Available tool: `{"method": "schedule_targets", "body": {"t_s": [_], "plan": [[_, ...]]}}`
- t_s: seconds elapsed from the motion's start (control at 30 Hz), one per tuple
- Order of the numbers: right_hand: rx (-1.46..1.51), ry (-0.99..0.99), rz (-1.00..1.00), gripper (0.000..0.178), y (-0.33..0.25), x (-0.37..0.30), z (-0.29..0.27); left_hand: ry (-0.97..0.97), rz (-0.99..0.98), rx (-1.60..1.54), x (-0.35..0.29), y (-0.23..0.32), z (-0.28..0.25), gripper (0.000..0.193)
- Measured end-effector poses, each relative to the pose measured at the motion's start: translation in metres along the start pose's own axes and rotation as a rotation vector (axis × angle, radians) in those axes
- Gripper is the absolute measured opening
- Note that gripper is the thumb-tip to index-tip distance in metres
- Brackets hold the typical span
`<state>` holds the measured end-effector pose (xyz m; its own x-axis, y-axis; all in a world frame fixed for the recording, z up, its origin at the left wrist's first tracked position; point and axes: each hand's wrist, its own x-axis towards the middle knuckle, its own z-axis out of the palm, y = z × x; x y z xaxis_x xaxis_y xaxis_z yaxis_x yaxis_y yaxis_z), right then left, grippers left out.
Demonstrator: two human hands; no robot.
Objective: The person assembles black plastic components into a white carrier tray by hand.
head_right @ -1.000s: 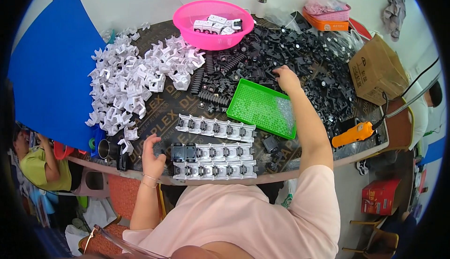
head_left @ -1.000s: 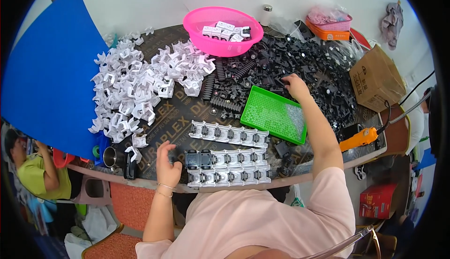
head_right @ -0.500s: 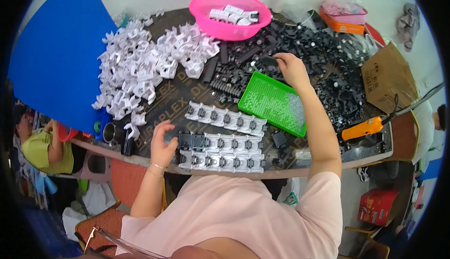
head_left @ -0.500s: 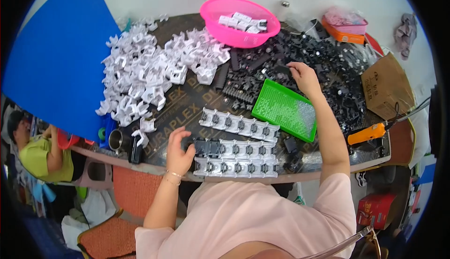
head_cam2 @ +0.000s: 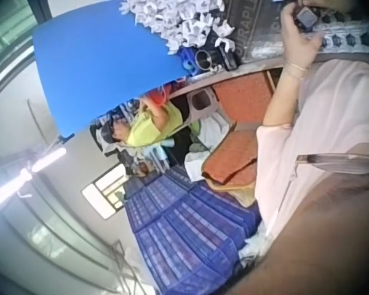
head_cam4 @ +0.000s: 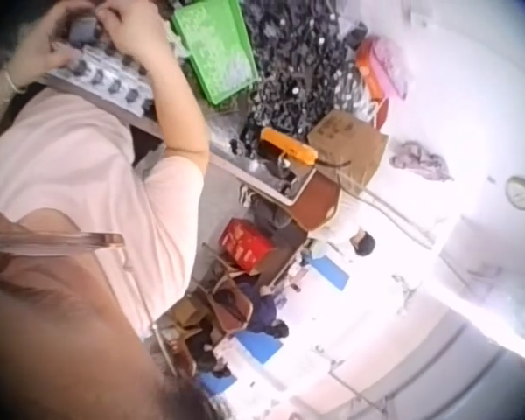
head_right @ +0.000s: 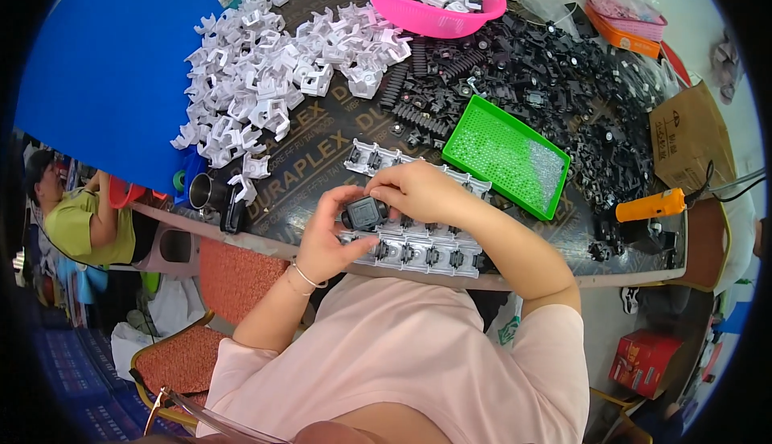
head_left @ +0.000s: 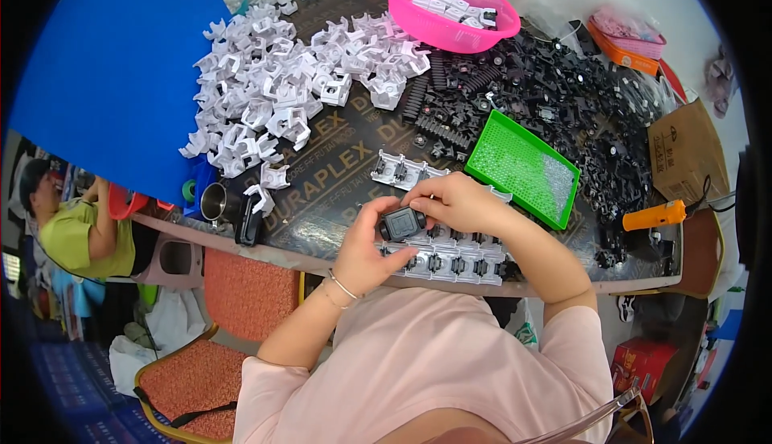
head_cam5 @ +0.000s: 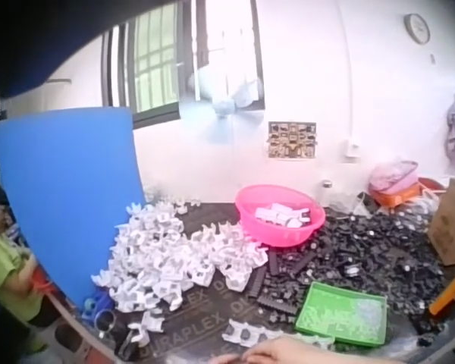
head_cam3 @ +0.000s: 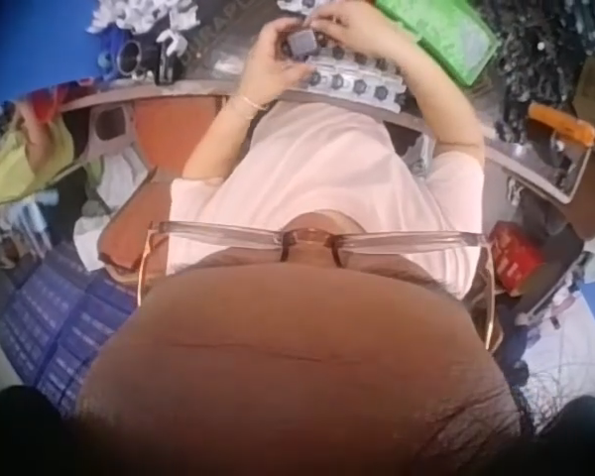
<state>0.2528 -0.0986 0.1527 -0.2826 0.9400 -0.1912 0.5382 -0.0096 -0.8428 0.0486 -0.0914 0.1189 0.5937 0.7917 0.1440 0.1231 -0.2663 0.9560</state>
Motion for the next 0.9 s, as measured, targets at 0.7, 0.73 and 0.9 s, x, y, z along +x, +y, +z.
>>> {"method": "schedule_targets", "body": {"t_s": [0.7,0.73,0.9], "plan": [[0.015,-0.068,0.170,0.024,0.019,0.002,0.005,0.030,0.296,0.663,0.022,0.001,0.008,0.019],[0.016,-0.066,0.171,0.024,0.024,0.000,0.005,0.041,0.149,0.578,0.026,-0.005,0.005,0.015],[-0.097,0.166,0.050,0.061,0.020,-0.019,0.003,0.018,-0.568,-0.337,0.030,-0.034,0.001,0.006]]}}
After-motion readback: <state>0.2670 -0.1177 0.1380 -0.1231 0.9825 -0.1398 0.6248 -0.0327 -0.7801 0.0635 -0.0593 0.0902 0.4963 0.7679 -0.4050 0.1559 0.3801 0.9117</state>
